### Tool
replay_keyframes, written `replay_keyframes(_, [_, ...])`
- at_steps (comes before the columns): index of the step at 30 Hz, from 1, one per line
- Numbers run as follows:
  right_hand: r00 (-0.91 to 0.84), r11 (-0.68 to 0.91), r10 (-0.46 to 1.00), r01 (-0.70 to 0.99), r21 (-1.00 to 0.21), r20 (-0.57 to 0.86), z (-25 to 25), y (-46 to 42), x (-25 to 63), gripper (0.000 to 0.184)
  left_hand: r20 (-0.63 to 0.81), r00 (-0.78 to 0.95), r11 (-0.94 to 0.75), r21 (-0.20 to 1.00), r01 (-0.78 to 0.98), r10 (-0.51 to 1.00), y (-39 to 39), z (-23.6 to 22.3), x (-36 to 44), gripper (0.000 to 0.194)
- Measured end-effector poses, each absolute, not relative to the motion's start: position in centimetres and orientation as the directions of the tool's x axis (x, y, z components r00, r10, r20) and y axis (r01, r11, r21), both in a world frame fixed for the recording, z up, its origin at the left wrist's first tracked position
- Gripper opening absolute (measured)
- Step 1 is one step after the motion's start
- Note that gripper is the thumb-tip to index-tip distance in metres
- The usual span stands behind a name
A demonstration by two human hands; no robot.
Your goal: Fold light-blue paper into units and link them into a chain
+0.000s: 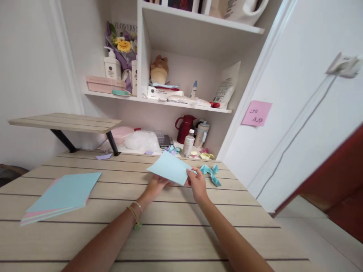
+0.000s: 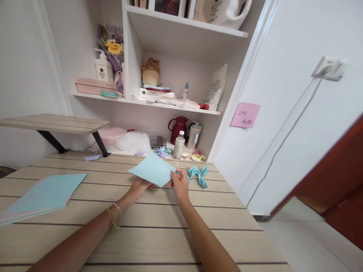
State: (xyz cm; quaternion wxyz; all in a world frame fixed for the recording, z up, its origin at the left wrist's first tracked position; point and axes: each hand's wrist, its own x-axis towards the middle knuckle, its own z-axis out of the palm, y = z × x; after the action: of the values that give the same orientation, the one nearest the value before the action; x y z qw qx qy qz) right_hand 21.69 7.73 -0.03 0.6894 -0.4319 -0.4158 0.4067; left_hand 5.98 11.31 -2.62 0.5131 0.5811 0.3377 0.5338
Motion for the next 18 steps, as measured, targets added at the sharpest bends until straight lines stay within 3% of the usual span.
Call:
replay_keyframes(4, [0.339, 0.275, 0.924, -0.262, -0.925, 0.179, -2.9, 7.8, 25.8, 0.038, 0.322, 0.31, -0.27, 0.942, -0.2, 0.894, 10.6, -2.0, 5.5, 0.081])
replay_keyframes(6, [0.288, 0.223, 0.949, -0.33, -0.917, 0.127, -3.5, 8.0, 26.3, 0.039, 0.327, 0.355, -0.261, 0.939, -0.223, 0.876, 10.3, -1.8, 5.3, 0.088])
replay_keyframes(8, [0.268, 0.203, 0.957, -0.357, -0.912, 0.108, -3.4, 8.1, 26.5, 0.039, 0.316, 0.373, -0.252, 0.944, -0.211, 0.872, 10.1, -1.6, 5.3, 0.075])
replay_keyframes(11, [0.238, 0.202, 0.964, -0.367, -0.908, 0.118, -2.8, 8.1, 26.4, 0.04, 0.293, 0.378, -0.27, 0.956, -0.115, 0.878, 9.9, -1.3, 5.3, 0.034])
replay_keyframes(12, [0.232, 0.212, 0.963, -0.355, -0.91, 0.134, -2.6, 7.9, 26.4, 0.041, 0.286, 0.372, -0.275, 0.958, -0.084, 0.883, 9.9, -1.2, 5.3, 0.029])
replay_keyframes(18, [0.126, 0.201, 0.978, -0.328, -0.923, 0.168, -2.2, 7.1, 25.9, 0.066, 0.149, 0.134, -0.115, 0.965, -0.234, 0.98, 10.3, -1.5, 5.3, 0.038])
